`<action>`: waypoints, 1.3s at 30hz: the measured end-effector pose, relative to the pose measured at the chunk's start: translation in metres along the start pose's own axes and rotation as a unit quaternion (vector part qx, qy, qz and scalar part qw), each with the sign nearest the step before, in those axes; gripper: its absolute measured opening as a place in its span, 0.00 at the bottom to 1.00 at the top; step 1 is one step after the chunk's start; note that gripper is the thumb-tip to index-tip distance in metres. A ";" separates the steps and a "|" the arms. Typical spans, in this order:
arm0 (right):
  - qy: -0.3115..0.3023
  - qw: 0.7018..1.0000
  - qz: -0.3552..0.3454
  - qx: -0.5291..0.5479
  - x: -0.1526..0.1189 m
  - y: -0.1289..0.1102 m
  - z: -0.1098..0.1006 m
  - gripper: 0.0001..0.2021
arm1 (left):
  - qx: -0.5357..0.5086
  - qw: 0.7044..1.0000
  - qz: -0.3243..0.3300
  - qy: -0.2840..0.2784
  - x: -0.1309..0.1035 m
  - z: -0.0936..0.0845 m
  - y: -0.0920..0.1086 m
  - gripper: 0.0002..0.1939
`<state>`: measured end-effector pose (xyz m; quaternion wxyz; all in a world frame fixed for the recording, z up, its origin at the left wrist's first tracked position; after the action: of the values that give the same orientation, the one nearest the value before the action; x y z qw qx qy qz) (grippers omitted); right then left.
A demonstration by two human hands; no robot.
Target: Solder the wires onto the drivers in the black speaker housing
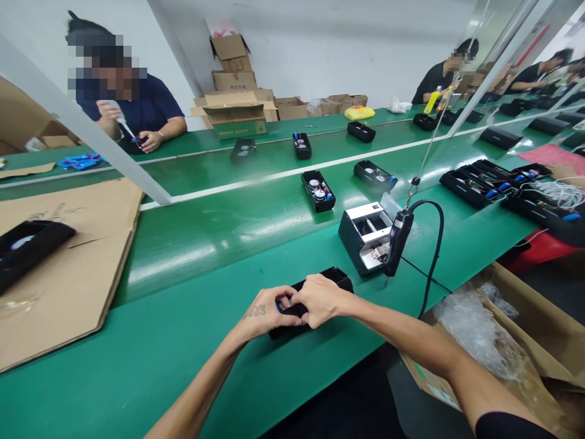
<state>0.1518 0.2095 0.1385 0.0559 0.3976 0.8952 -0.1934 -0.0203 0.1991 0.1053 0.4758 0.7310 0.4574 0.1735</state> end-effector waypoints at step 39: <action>0.650 0.571 0.167 0.474 -0.120 0.158 -0.053 0.15 | 0.347 0.866 0.268 0.242 -0.045 0.101 -0.027 0.18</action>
<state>0.3521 0.2436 0.1705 -0.7056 0.5289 0.3889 -0.2668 0.0123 0.1111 0.0415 0.0010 0.8785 0.3756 0.2952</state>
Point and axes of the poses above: each hand's wrist, its own x-axis towards the middle knuckle, its own z-axis out of the palm, y = z × x, the point moved 3 cm from there along x, towards the middle knuckle, and after that the axes turned 12 degrees about z, right-handed, at the moved point
